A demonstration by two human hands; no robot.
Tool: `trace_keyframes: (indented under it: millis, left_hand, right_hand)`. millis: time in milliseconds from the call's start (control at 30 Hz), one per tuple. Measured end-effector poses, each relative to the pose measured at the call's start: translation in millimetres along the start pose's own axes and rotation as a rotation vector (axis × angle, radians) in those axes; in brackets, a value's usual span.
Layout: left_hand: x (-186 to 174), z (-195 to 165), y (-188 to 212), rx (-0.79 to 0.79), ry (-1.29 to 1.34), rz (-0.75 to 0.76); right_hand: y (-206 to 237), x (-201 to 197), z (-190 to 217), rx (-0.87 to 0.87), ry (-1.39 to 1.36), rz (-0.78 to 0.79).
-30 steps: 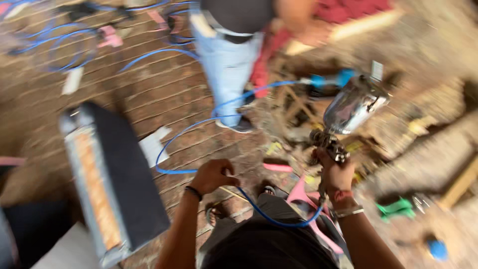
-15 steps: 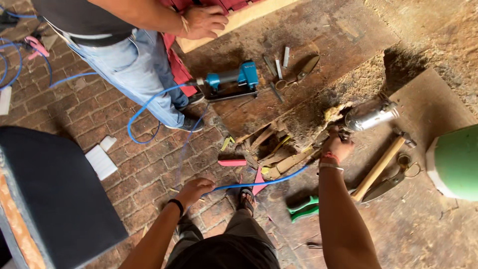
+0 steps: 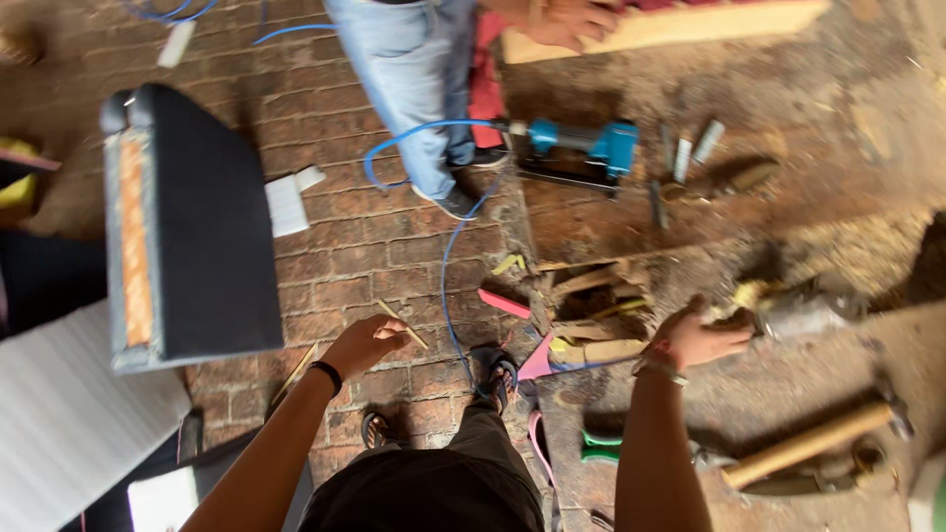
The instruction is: The person sprays adhesive onto a padded furniture frame on the floor using a spray gun, then lays a sheet of white foam padding over the glued surface and presses it down. They use a hand saw to trim the foam along the frame edge and continue spraying and fitting foam pieces.
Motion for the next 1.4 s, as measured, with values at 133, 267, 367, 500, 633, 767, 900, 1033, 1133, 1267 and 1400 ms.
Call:
trace_keyframes:
  millis: [133, 267, 367, 500, 633, 767, 900, 1033, 1133, 1267, 1400]
  left_hand:
    - [-42.3, 42.8, 22.1, 0.011, 0.094, -0.096]
    - [-96.2, 98.5, 58.5, 0.029, 0.184, -0.204]
    - [-153.2, 156.7, 98.5, 0.079, 0.31, -0.314]
    - [-239.5, 263.7, 169.3, -0.001, 0.423, -0.516]
    - [-303.4, 370.6, 241.0, -0.177, 0.527, -0.758]
    - [-337.9, 458.2, 297.5, -0.125, 0.683, -0.986]
    - [-332.8, 531.2, 329.1, -0.234, 1.064, -1.121]
    - [-319.7, 573.8, 364.7, -0.455, 1.051, -1.121]
    - [-329.6, 609.7, 394.6, -0.594, 1.023, -1.173]
    - [-358.6, 653.4, 417.5, -0.744, 1.068, -1.323]
    - [-394.5, 677.4, 405.9, -0.765, 1.199, -1.365]
  right_hand:
    - [158.4, 33.5, 84.8, -0.317, -0.22, 0.404]
    - [320.4, 24.0, 180.8, -0.48, -0.386, 0.717]
    - [430.4, -14.3, 263.6, -0.694, -0.674, 0.874]
    - [572.7, -55.3, 340.9, -0.966, -0.713, 0.922]
    - [717.3, -75.8, 376.3, -1.081, -0.673, 1.102]
    - [855.1, -80.4, 370.6, -0.945, -0.568, 1.52]
    - [965.3, -83.6, 377.4, -1.34, -0.566, 1.576]
    - [1077.7, -52.9, 360.8, -1.343, -0.506, 1.793]
    - [1175.6, -37.7, 337.9, -1.27, -0.431, 2.017]
    - [1304.4, -26.8, 323.3, -1.447, -0.119, 2.179]
    - [1431.7, -34.6, 350.7, -1.53, -0.052, 2.3]
Point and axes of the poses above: each hand's wrist, its own y-axis away from the middle knuckle, its own x-axis out of the palm, z = x × y, the point moved 9 cm from there along -y, towards the middle knuckle, and after that the axes turned 8 degrees about -z, right-handed, at the moved point
